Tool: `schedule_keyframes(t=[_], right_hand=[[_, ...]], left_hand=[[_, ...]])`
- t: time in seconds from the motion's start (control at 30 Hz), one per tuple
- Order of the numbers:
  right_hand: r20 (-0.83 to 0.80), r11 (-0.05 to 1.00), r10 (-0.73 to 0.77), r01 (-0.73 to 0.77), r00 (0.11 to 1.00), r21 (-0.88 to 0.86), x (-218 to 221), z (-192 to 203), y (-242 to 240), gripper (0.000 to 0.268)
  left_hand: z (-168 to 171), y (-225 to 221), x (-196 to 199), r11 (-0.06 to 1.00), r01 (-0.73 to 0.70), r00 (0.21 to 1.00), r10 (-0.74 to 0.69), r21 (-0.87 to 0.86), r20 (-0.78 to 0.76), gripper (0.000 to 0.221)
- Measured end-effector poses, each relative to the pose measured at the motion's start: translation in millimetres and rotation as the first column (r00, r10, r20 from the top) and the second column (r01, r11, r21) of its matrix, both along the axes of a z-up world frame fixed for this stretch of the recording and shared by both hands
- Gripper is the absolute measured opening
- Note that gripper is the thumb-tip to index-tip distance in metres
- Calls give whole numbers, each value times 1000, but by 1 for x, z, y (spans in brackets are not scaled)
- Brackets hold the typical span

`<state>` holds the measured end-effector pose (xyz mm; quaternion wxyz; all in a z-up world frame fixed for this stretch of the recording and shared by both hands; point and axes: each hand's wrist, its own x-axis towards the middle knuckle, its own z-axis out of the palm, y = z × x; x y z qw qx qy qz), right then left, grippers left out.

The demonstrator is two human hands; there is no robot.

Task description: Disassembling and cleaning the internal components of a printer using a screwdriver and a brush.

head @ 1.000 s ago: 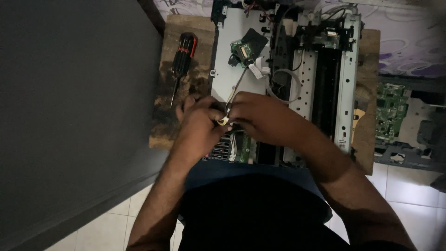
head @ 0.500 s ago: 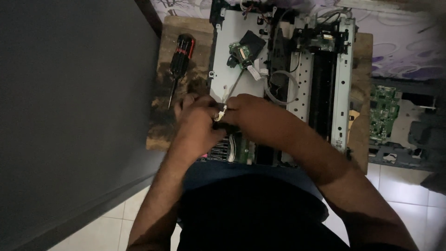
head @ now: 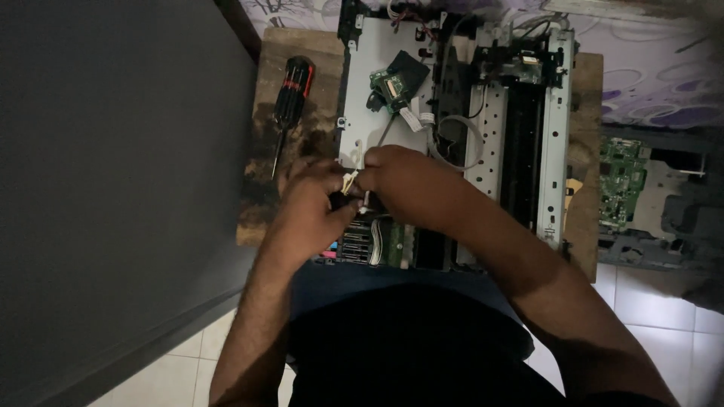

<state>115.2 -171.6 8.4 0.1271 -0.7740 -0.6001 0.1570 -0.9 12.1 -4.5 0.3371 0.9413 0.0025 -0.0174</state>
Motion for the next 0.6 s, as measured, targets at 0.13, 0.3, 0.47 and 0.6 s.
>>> schedule_keyframes(t=[0.13,0.3,0.47,0.6], right_hand=[[146,1000,25,-28,989,15,-1,5,4,4],[-119,995,-70,77,990,59,1,8,7,4],[89,990,-84,72,993,124,1,-11,-2,13],[-69,954,-77,94,995,286,1,9,-28,31]], left_hand=[[-2,0,-1,982,-27,994,45,-186,95,7],[-2,0,-5,968,-72,979,114,-239,169,14],[15,-2,-7,964,-185,983,185,-192,-20,37],[18,0,-2,985,-144,987,150,-91,64,36]])
